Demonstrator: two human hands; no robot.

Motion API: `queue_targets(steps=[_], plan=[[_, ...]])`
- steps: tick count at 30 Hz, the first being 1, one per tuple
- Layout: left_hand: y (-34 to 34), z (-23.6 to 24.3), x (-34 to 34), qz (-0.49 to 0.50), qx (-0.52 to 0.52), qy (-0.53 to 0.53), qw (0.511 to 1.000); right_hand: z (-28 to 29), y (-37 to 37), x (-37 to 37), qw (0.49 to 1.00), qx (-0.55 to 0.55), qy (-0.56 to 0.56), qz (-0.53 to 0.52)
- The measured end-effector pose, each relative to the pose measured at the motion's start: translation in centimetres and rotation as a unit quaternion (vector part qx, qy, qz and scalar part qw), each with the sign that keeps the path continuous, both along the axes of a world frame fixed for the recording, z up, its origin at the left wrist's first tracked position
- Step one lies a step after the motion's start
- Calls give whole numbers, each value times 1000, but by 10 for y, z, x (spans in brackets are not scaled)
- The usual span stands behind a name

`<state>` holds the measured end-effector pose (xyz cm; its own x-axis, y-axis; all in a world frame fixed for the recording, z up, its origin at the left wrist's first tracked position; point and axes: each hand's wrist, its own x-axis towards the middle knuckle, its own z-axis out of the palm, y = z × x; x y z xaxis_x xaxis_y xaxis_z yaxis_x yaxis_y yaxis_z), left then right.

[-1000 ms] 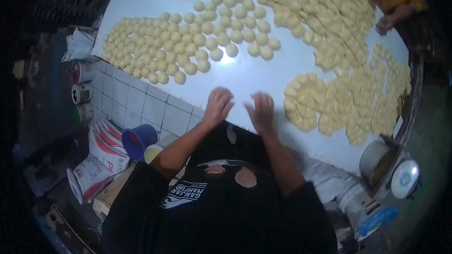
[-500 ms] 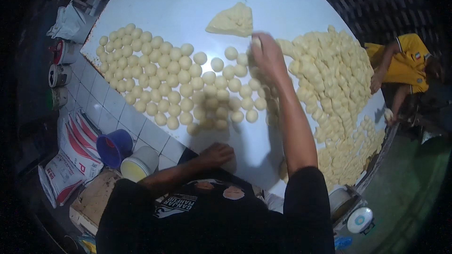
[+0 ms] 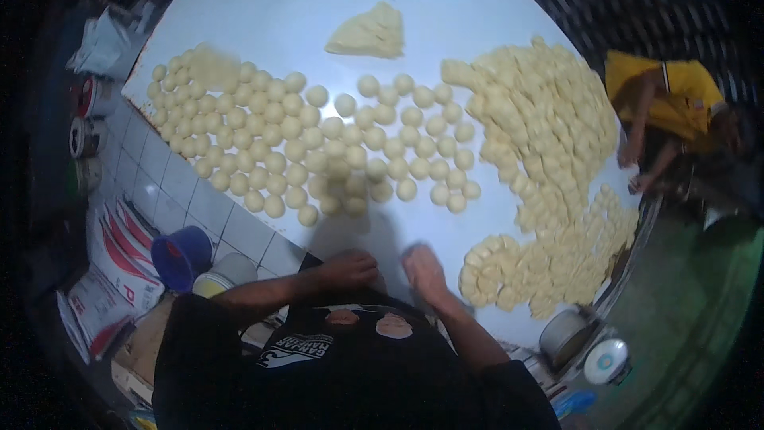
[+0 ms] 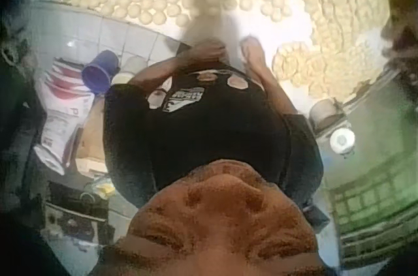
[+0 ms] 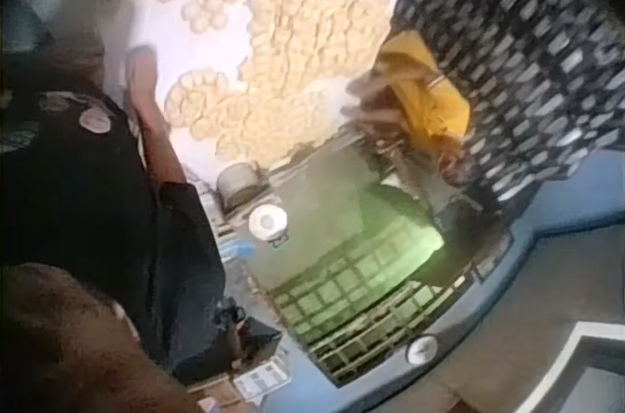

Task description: The person rolls small pieces of dough by hand on a white table to form spheres and places them in a large cluster next to the remaining unshaped dough.

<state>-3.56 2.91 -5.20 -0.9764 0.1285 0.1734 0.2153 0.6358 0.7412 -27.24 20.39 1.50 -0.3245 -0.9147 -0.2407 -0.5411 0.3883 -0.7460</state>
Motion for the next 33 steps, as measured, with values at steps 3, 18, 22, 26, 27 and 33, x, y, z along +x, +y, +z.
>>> queue_targets(steps=[3, 18, 22, 26, 27, 33], plan=[[-23, -5, -28, -81, -176, 6, 981, -23, 62, -1, 990, 105, 79, 56], [96, 11, -78, 349, -106, 0, 931, -50, 38, 28, 938, -158, 269, -153], [52, -2, 0, 236, -20, -20, 971, -60, 93, 14, 947, -217, 236, -7], [59, 31, -92, 445, -105, -22, 889, -43, 41, 4, 945, -126, 286, -100], [77, 33, -96, 399, -108, 28, 910, -55, 51, 22, 951, -96, 271, -112], [35, 18, -9, 204, -99, 22, 974, -30, 113, 31, 961, -112, 241, -83]])
